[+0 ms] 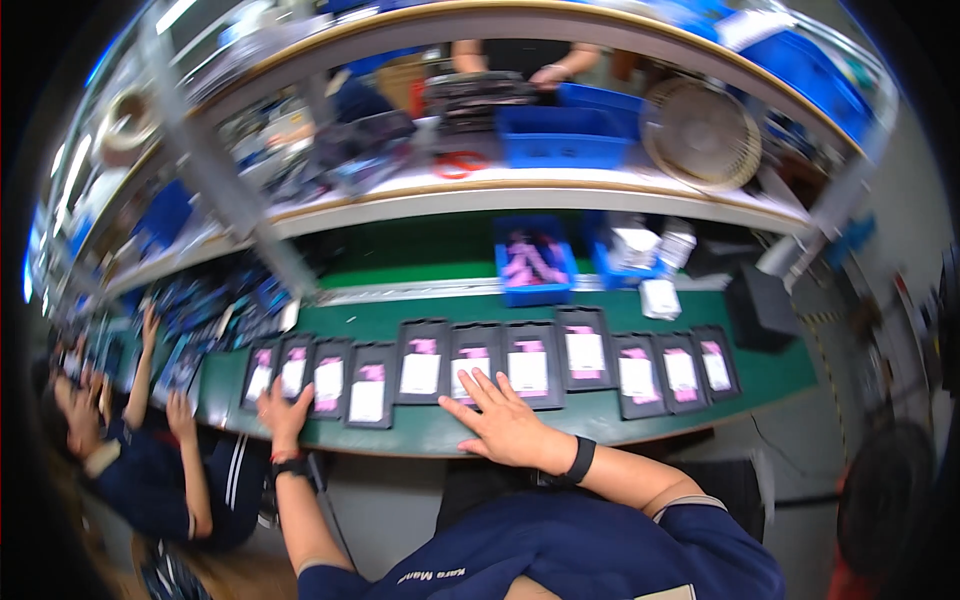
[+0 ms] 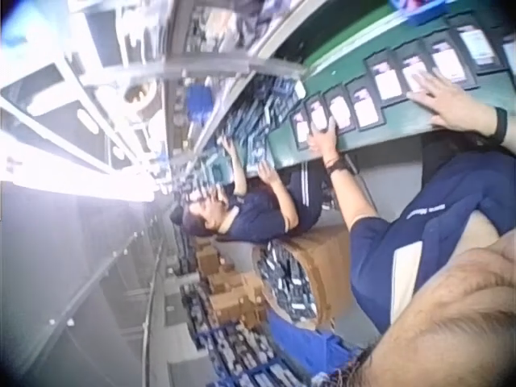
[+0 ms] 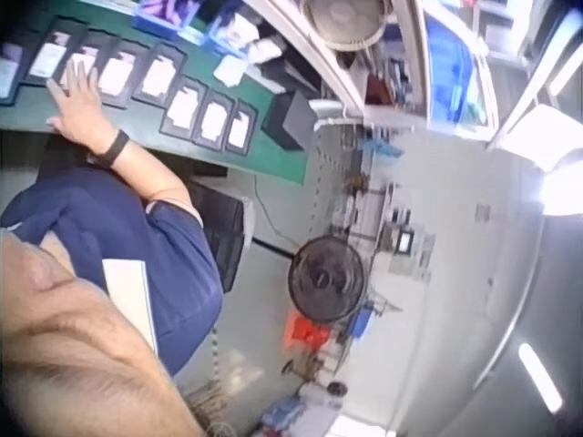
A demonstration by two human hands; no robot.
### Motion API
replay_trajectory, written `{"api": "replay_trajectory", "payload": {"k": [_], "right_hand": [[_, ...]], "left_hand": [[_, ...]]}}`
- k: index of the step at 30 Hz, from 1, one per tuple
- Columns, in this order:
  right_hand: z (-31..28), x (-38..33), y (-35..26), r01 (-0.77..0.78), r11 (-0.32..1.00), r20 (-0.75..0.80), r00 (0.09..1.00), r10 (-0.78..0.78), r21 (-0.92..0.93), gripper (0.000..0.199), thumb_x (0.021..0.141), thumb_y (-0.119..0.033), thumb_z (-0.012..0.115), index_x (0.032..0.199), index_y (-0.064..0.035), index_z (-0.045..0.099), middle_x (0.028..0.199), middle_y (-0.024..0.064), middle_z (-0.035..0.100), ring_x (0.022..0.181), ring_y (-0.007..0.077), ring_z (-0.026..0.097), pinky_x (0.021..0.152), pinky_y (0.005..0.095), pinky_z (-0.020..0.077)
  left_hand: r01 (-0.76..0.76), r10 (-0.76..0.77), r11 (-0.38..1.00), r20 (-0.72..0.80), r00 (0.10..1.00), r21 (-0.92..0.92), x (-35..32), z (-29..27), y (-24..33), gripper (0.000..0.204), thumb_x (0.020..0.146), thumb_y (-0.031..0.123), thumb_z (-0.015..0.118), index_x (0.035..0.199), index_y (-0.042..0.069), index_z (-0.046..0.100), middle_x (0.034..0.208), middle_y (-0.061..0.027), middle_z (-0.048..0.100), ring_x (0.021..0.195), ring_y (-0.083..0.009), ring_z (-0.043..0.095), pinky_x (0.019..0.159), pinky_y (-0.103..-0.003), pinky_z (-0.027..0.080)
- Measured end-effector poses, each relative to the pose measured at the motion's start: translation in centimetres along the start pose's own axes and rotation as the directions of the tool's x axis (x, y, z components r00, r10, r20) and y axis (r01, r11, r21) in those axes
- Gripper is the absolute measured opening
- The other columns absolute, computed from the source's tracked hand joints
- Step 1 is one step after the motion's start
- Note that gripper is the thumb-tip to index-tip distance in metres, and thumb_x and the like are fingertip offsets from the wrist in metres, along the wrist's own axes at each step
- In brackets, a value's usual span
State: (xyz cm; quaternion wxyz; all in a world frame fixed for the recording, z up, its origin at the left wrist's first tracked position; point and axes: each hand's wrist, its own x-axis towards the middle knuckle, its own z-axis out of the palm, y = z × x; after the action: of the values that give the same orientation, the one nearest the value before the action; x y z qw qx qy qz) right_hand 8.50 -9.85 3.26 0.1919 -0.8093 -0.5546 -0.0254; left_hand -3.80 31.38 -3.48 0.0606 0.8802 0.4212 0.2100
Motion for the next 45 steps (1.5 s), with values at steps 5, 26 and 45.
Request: {"api": "replay_trajectory", "payload": {"k": [5, 26, 45], "right_hand": [[-4.8, -11.4, 4.6, -0.493, 0.869, -0.237, 0.850, 0.471, -0.039, 0.082, 0.066, -0.046, 0.074, 0.135, -0.0162, 0.040, 0.143, 0.0281, 0.020, 0.131, 0.0501, 0.019, 0.099, 0.0678, 0.0156], [-4.4, -21.8, 13.5, -0.828, 0.513, -0.519, 0.549, 0.655, -0.229, 0.060, 0.081, -0.044, 0.060, 0.121, -0.0007, 0.050, 0.130, 0.0250, 0.042, 0.125, 0.0385, 0.033, 0.102, 0.0575, 0.0190], [-3.6, -23.3, 16.2, -0.887, 0.418, -0.733, 0.417, 0.537, -0.198, 0.045, 0.091, -0.030, 0.048, 0.126, -0.0019, 0.044, 0.141, 0.0227, 0.029, 0.134, 0.0377, 0.022, 0.107, 0.0552, 0.0119]], "left_hand": [[-0.009, 0.011, 1.000, -0.212, 0.977, 0.010, -0.6, 1.6, 0.2, 0.062, 0.081, 0.048, 0.060, 0.124, 0.005, 0.052, 0.132, -0.0326, 0.038, 0.124, -0.0459, 0.034, 0.102, -0.052, 0.028], [0.018, -0.047, 0.990, -0.206, 0.977, -0.140, -1.8, -1.8, 3.0, 0.060, 0.072, 0.049, 0.066, 0.108, 0.001, 0.063, 0.123, -0.0285, 0.048, 0.116, -0.0400, 0.043, 0.100, -0.047, 0.030], [-0.042, -0.101, 0.948, -0.426, 0.899, -0.314, -1.7, -0.5, 2.7, 0.060, 0.083, 0.037, 0.061, 0.123, -0.005, 0.045, 0.132, -0.0326, 0.035, 0.122, -0.0456, 0.035, 0.102, -0.047, 0.030]]}}
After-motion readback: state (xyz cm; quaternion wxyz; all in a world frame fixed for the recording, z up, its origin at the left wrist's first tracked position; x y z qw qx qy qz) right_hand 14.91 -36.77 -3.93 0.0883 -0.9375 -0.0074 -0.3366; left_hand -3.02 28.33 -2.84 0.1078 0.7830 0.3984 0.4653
